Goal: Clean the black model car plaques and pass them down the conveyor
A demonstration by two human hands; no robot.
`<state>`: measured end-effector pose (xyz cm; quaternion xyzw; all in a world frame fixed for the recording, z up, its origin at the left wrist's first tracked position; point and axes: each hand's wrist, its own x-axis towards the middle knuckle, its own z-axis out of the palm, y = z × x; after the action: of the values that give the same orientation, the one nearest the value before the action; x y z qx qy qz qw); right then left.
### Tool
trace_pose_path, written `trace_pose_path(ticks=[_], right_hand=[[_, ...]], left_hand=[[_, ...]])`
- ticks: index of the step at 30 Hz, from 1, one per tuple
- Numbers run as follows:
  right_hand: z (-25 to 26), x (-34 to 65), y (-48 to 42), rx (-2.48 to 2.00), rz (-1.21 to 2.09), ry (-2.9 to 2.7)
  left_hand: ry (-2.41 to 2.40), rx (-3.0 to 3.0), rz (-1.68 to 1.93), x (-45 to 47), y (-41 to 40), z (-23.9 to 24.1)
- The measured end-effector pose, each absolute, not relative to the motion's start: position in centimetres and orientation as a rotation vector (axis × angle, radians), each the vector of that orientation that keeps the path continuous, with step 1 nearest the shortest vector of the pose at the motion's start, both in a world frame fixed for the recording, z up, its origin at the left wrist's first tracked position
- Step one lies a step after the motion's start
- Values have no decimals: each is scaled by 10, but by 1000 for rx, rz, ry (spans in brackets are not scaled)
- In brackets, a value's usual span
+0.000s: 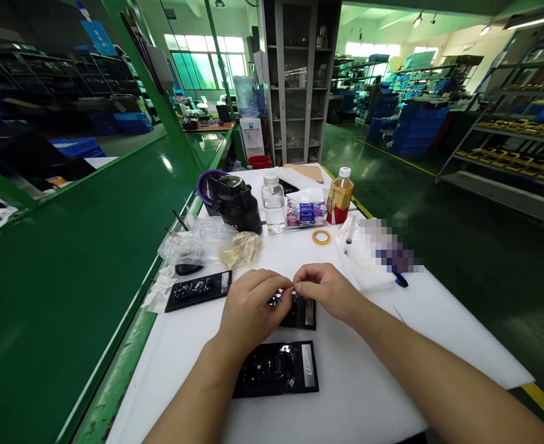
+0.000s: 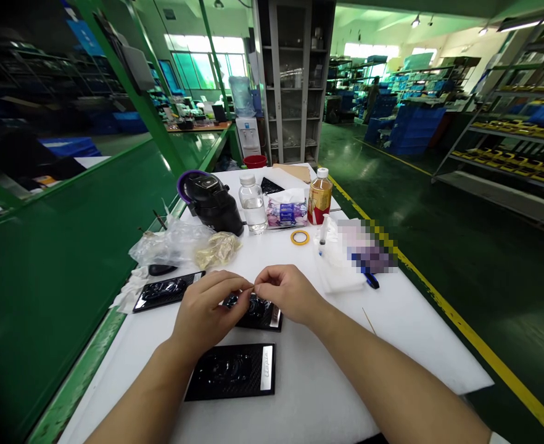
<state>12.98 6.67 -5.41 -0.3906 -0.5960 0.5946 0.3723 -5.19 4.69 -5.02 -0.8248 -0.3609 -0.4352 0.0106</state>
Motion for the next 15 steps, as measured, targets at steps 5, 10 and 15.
trace_pose_path(ticks=[5, 10, 15], right_hand=[[-52, 130, 67, -955, 1520, -1505], [-52, 131, 67, -934, 1528, -1506], [-51, 131, 67, -926, 1584, -1467]], left_hand=[[-1160, -2605, -1380, -52, 46, -49], [-1146, -2597, -1422, -51, 46, -48], [-1142, -2606, -1453, -51, 46, -47]])
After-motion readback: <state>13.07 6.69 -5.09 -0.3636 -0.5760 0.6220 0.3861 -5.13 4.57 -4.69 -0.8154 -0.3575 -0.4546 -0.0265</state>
